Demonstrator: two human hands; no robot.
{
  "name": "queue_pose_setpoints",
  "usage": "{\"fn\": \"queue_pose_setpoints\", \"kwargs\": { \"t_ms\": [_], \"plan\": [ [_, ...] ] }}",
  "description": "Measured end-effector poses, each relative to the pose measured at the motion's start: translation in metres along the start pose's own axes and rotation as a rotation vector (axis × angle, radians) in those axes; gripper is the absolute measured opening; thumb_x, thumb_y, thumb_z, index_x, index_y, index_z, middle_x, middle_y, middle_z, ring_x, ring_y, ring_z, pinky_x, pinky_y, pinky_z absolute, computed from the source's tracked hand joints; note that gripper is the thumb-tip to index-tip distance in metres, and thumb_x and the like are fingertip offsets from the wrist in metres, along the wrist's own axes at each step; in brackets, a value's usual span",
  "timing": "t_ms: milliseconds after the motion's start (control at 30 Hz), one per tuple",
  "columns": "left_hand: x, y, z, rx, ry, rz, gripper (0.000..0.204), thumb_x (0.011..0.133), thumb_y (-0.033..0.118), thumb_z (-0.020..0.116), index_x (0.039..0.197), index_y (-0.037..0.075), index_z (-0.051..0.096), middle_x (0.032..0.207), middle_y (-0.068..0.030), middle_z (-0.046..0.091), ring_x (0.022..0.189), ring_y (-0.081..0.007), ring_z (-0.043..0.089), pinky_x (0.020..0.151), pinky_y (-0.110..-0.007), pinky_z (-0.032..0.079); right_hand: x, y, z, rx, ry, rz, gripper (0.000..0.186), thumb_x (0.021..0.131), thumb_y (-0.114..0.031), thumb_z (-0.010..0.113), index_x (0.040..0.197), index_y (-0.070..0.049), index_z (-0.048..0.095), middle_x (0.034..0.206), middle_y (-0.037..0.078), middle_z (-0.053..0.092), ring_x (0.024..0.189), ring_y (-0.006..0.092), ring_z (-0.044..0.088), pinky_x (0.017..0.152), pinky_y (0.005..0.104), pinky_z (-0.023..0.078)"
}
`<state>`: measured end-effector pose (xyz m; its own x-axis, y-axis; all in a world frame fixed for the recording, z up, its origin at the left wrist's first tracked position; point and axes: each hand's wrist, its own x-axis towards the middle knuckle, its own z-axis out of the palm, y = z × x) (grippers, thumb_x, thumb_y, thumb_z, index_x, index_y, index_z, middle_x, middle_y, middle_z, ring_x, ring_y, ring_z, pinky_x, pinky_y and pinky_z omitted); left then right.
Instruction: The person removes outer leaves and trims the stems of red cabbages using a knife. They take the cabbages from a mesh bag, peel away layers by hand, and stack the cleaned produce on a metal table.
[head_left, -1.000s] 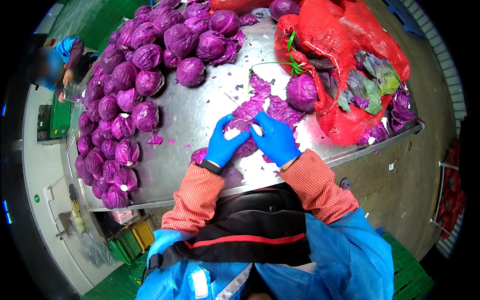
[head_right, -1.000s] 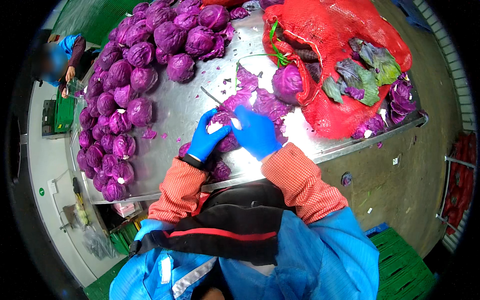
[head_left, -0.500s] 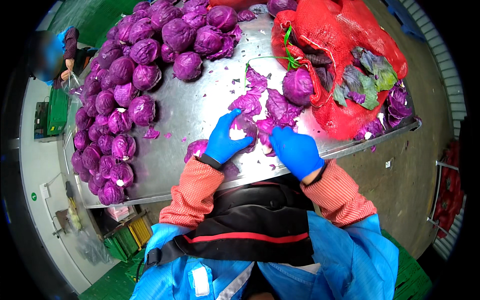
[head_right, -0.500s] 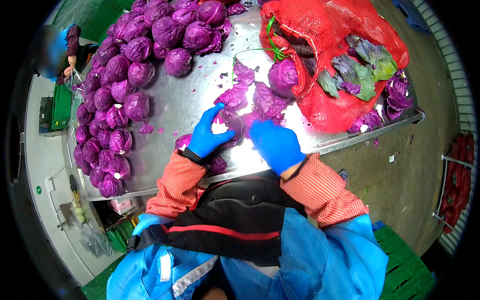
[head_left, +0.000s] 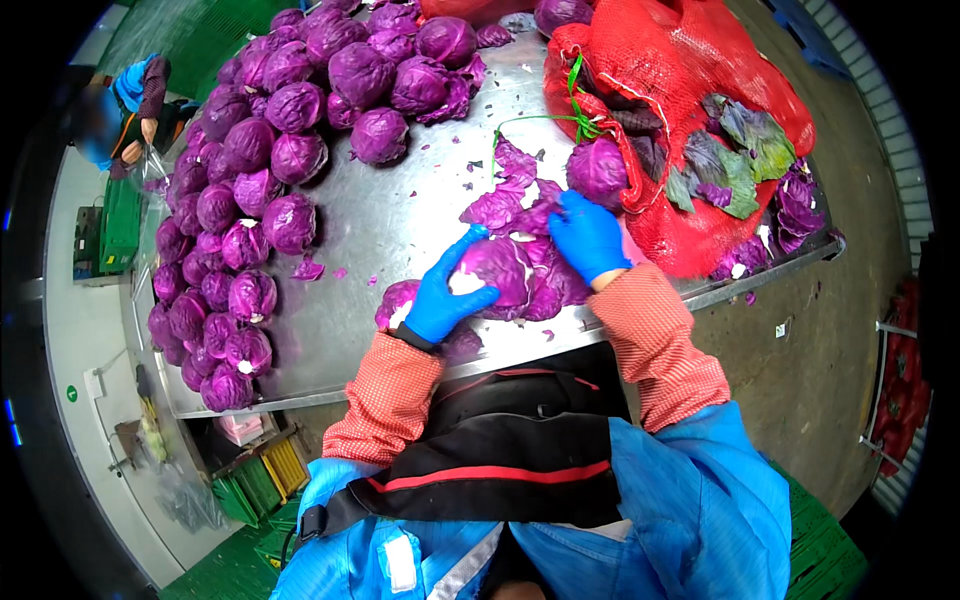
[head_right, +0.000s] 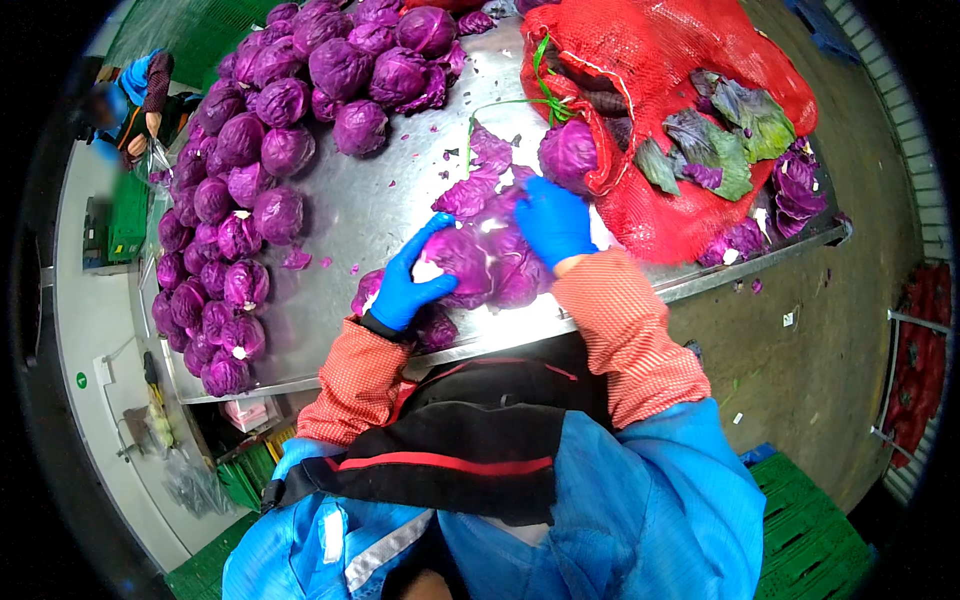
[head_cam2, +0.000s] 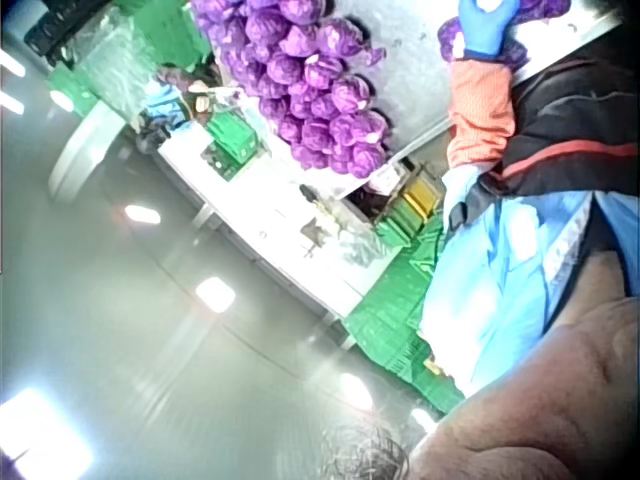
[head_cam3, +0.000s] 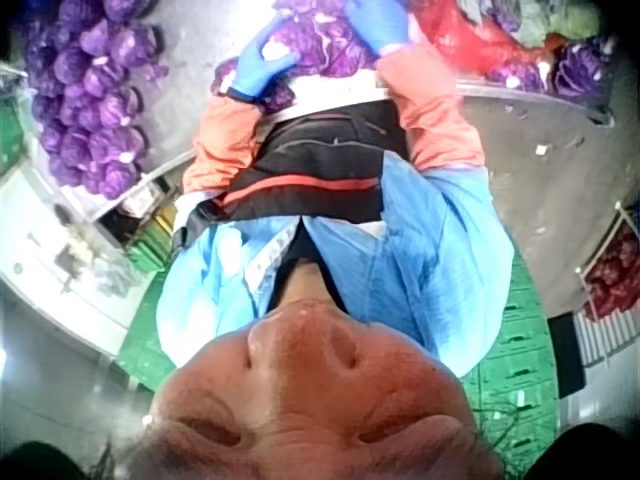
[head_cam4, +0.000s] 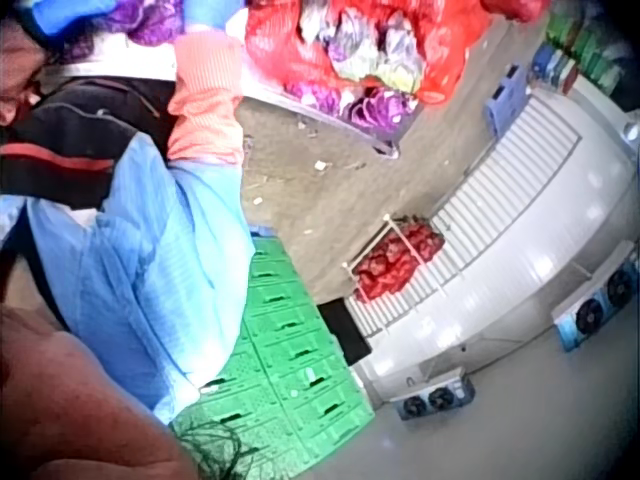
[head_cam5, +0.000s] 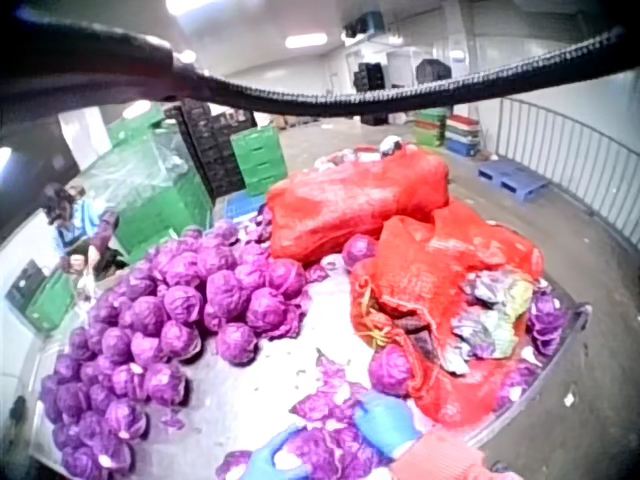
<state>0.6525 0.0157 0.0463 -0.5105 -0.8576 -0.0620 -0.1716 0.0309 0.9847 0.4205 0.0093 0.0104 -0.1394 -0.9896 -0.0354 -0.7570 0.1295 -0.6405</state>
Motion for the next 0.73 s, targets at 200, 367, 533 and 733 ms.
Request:
{"fn": "queue_pose_setpoints", "kwargs": {
  "t_ms": [200,367,533,733],
  "plan": [
    [0.009,0.011,-0.006,-0.269,0.041,0.013,0.076,0.072,0.021,0.072,0.136,0.003,0.035,0.134,-0.0115,0.043,0.127,-0.0229,0.036,0.108,-0.036,0.023,-0.021,-0.023,-0.016,0.602,-0.128,-0.027,0.054,0.078,-0.046,0.063,0.11,-0.003,0.055,0.094,0.019,0.063,0.087,0.0309,0.062,0.073,0.038,0.049],
    [0.016,0.017,-0.002,-0.186,0.012,0.028,0.074,0.071,0.015,0.073,0.135,0.003,0.037,0.133,-0.0113,0.044,0.125,-0.0224,0.039,0.106,-0.036,0.027,-0.021,-0.029,-0.032,0.648,-0.307,-0.019,0.047,0.076,-0.041,0.065,0.105,-0.004,0.059,0.088,0.014,0.065,0.081,0.0265,0.064,0.071,0.035,0.049],
    [0.013,0.011,0.014,-0.209,0.067,-0.096,0.072,0.07,0.003,0.072,0.134,0.003,0.039,0.133,-0.0103,0.044,0.123,-0.02,0.041,0.105,-0.034,0.03,-0.029,-0.029,-0.021,0.167,0.003,-0.091,0.014,0.072,-0.015,0.056,0.08,-0.005,0.056,0.069,0.02,0.058,0.062,0.0379,0.057,0.051,0.0447,0.043],
    [0.013,-0.015,0.014,-0.74,0.193,-0.172,0.074,0.076,0.018,0.067,0.139,0.005,0.029,0.138,-0.0082,0.039,0.128,-0.0238,0.036,0.11,-0.038,0.018,-0.022,0.012,-0.033,0.509,-0.14,0.263,0.022,0.071,-0.02,0.064,0.088,-0.006,0.062,0.074,0.019,0.063,0.07,0.0289,0.065,0.06,0.0424,0.05]
  ]
}}
